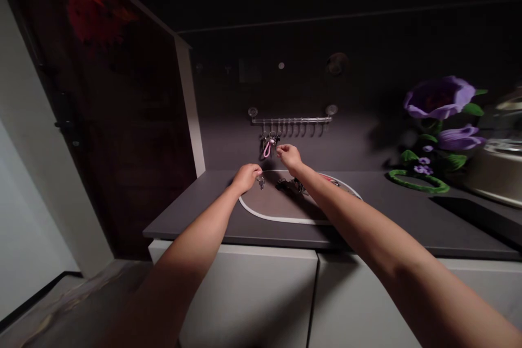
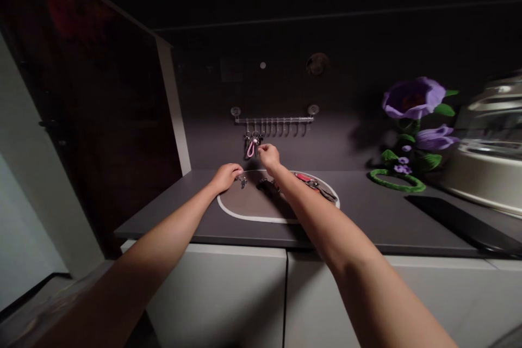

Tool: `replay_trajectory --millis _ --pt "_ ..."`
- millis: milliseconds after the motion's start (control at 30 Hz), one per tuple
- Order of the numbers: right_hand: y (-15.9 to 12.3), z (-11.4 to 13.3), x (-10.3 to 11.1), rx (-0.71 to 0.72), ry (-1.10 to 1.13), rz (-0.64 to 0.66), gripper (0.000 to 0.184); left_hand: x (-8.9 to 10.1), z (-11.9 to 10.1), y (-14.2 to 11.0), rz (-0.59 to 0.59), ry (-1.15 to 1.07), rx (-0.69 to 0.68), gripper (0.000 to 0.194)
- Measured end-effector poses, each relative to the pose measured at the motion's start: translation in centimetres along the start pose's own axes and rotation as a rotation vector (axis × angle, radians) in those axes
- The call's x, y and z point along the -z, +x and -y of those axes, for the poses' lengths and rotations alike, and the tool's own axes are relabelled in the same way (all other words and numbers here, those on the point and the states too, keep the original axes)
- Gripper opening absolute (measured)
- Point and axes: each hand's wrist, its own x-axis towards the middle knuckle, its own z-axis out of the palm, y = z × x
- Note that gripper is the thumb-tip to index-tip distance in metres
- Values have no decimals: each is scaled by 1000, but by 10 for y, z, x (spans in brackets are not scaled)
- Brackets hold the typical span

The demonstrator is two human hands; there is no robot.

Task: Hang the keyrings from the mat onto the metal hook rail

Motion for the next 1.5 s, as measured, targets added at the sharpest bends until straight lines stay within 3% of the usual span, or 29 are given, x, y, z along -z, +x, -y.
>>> replay_trajectory --millis 233,467,733,1067,1367,1500 --pt "-49 2 10 177 -320 293 13 1 4 -1 21 46 31 19" --pt "-54 -9 13 312 -537 452 14 -5 9 -2 55 63 62 19" --pt "-53 -12 8 231 -579 476 14 -14 16 -1 77 86 53 22" --pt "-46 -13 2 209 -700 558 19 -12 10 0 90 152 64 16" --pt "-48 -9 3 155 -663 541 18 -6 -2 -1 74 21 8 16" --pt "-48 -8 4 140 -597 506 17 -4 -7 -2 48 -102 66 14"
